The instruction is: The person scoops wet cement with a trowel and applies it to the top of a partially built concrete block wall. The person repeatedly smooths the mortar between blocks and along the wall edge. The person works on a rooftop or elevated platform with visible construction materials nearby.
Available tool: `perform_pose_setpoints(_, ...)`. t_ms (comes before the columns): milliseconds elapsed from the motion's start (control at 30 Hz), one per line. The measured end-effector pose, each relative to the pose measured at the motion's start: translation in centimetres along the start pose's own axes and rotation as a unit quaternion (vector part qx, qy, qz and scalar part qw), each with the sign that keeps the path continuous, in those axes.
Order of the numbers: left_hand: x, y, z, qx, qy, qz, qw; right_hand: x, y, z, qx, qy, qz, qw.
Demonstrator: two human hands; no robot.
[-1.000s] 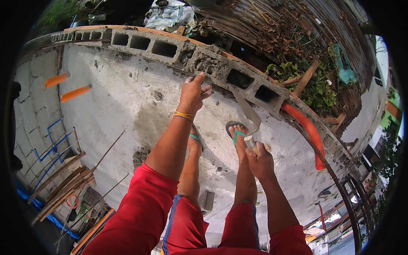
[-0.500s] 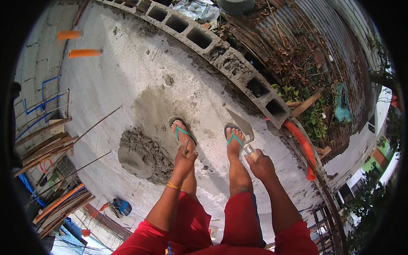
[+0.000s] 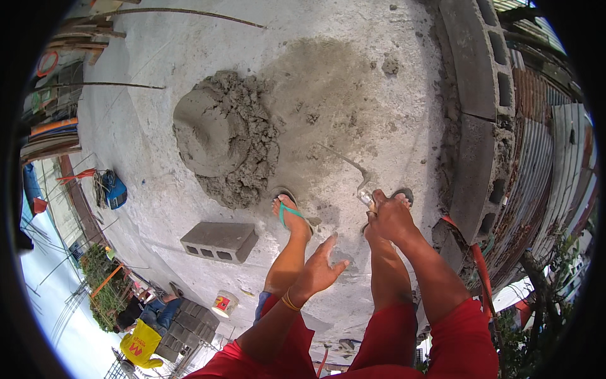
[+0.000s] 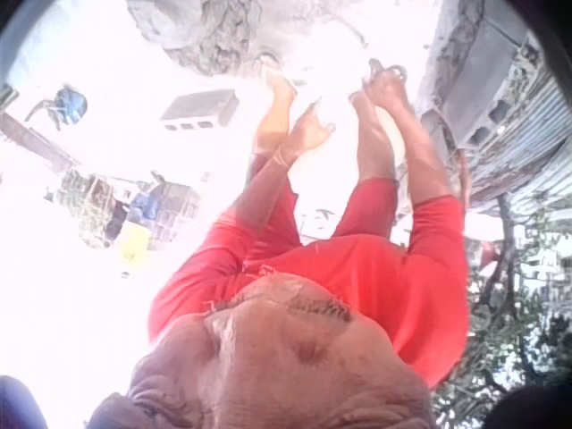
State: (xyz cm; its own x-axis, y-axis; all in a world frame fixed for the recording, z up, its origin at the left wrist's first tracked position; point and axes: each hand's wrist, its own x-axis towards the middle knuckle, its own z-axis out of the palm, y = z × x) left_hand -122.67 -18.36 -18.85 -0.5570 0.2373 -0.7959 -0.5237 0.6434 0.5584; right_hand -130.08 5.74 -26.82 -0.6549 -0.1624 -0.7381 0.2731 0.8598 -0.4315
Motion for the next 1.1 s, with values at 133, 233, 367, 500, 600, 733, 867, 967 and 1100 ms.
perform_pose_setpoints(133,0.3,-4.1,-2.3,-0.013,-0.07,-0.025,0.997,16.2,-12.5,-2.3,-0.037,0.018,-0.055,0.998)
perform_pose_setpoints(233,0.3,-6.2,-4.5,-0.028,-0.105,-0.011,0.994,28.8,-20.9,-4.0,-0.112,0.075,-0.103,0.985)
perform_pose_setpoints(367,0.2,-8.3,-7.3,-0.102,-0.041,0.026,0.994,37.6,-26.3,2.5,-0.213,0.026,-0.081,0.973)
perform_pose_setpoints(500,-0.3,-8.1,-8.7,-0.12,-0.054,0.03,0.991,32.4,-25.5,9.3,-0.294,-0.041,-0.154,0.942)
perform_pose_setpoints(600,0.5,-7.8,-8.9,-0.133,-0.013,0.117,0.984,24.6,-25.2,7.5,-0.236,-0.08,-0.098,0.964)
perform_pose_setpoints(733,1.4,-8.1,-8.3,-0.069,-0.092,0.034,0.993,19.7,-28.5,6.9,0.07,-0.045,-0.047,0.995)
perform_pose_setpoints(867,1.0,-8.3,-7.7,-0.07,-0.172,0.026,0.982,23.8,-30.5,11.9,0.406,-0.114,0.051,0.905)
perform_pose_setpoints(967,1.3,-8.4,-8.5,-0.044,-0.184,0.019,0.982,25.2,-27.1,14.1,0.425,-0.098,0.137,0.889)
perform_pose_setpoints(1100,1.5,-7.9,-9.5,-0.01,-0.247,0.027,0.969,19.9,-19.3,13.0,0.358,-0.028,0.168,0.918)
